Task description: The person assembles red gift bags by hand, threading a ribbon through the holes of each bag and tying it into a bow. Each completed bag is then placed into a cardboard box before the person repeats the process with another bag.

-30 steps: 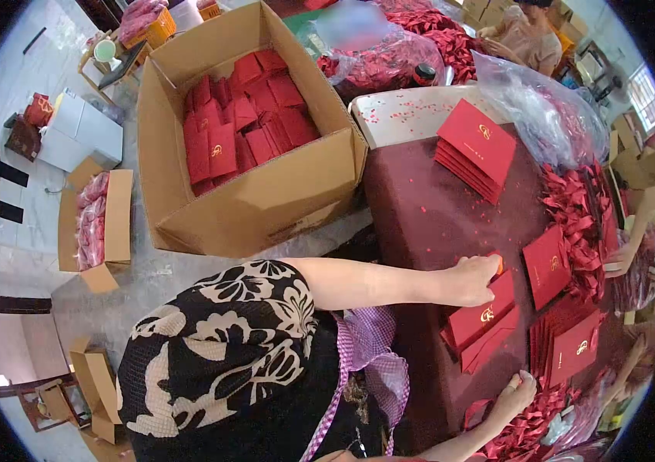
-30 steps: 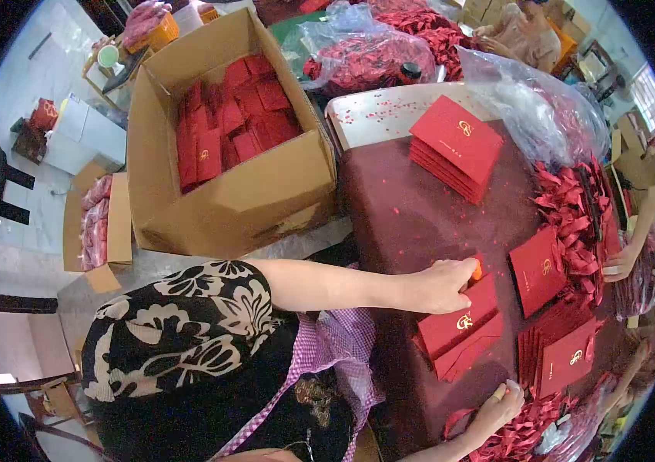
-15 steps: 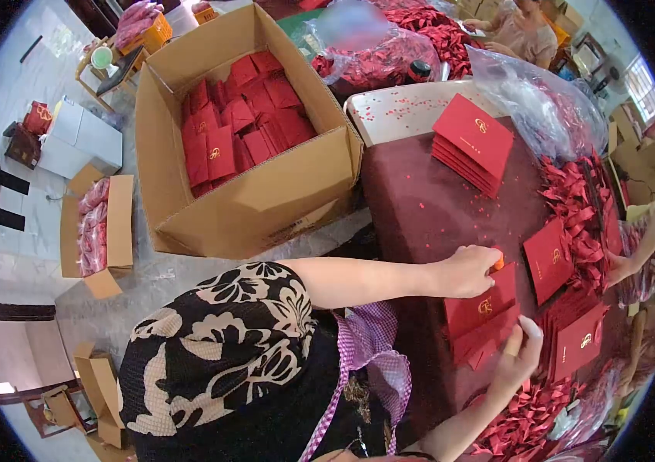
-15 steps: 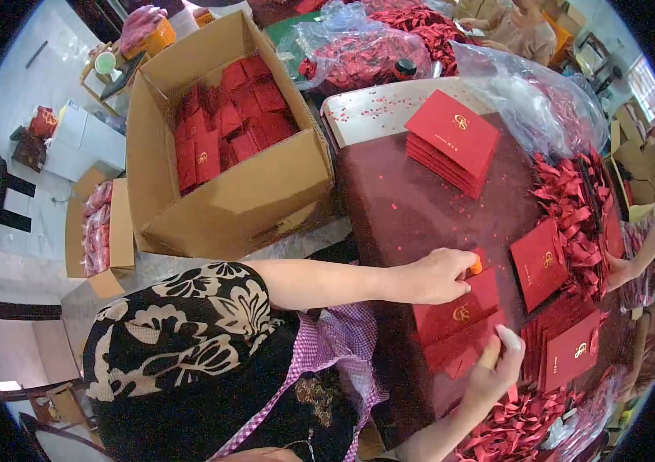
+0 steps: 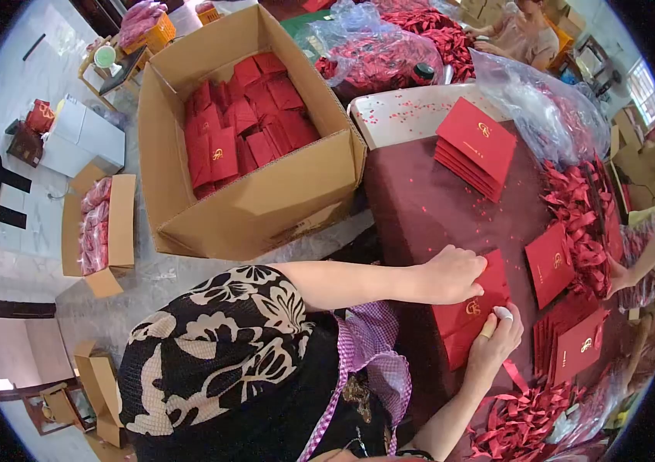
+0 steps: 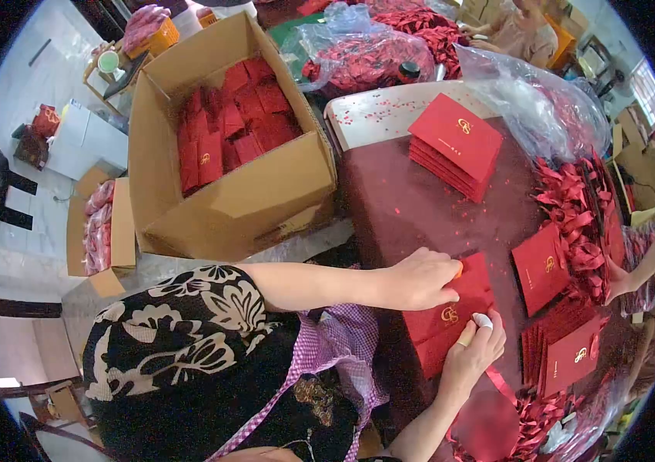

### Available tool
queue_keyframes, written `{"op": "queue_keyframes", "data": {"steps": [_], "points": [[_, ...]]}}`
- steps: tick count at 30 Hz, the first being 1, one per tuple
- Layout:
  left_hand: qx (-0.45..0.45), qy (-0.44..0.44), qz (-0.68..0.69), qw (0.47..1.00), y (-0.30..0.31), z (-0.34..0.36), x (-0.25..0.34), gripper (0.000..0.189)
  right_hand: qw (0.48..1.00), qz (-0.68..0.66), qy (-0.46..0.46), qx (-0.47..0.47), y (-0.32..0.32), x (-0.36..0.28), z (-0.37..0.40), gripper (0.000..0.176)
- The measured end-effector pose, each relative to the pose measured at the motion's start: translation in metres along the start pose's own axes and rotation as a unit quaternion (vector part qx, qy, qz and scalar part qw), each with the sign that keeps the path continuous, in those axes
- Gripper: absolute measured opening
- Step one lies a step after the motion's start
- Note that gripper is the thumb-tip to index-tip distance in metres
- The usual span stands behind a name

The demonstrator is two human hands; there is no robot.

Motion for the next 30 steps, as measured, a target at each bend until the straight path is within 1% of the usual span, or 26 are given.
{"op": "queue_keyframes", "data": {"steps": [2,6,11,13,15,17,20,22,30], "points": [[-0.004,-0.002,0.01,1.0,-0.003,0.001,-0.002,0.029,1.0,-0.008,-0.014,0.007,0.002,0.001,0.001,0.015],[-0.021,0.004,0.021,1.0,-0.003,0.001,0.0,0.028,1.0,-0.022,-0.014,0.014,0.005,0.002,0.002,0.014],[-0.03,0.042,0.107,0.993,-0.003,-0.001,-0.006,0.023,0.995,-0.076,-0.05,0.052,0.011,0.017,0.01,0.014],[-0.027,0.048,0.103,0.993,-0.004,-0.003,-0.007,0.023,0.993,-0.077,-0.065,0.063,0.012,0.023,0.014,0.014],[-0.024,0.053,0.1,0.993,-0.001,-0.004,-0.006,0.022,0.965,-0.205,-0.141,0.087,0.002,0.042,0.024,0.014],[-0.048,0.091,0.137,0.985,0.003,-0.005,-0.003,0.02,0.967,-0.201,-0.129,0.088,-0.003,0.039,0.025,0.014],[-0.03,0.078,0.156,0.984,0.007,-0.005,0.0,0.02,0.979,-0.161,-0.103,0.075,-0.006,0.029,0.021,0.014],[-0.036,0.073,0.15,0.985,0.005,-0.005,0.001,0.021,0.987,-0.116,-0.08,0.075,-0.006,0.025,0.02,0.014],[-0.057,0.072,0.133,0.987,-0.005,-0.005,-0.003,0.026,0.988,-0.105,-0.081,0.076,-0.004,0.02,0.017,0.014]]}}
Point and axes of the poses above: each hand's wrist, its own z-axis away from the middle knuckle, its own y-axis out of the back of the hand, x = y × z, the point moved 6 cm from there along -z, towards the middle knuckle, and after that the axes turned 13 degrees about y, right-handed, at the moved point
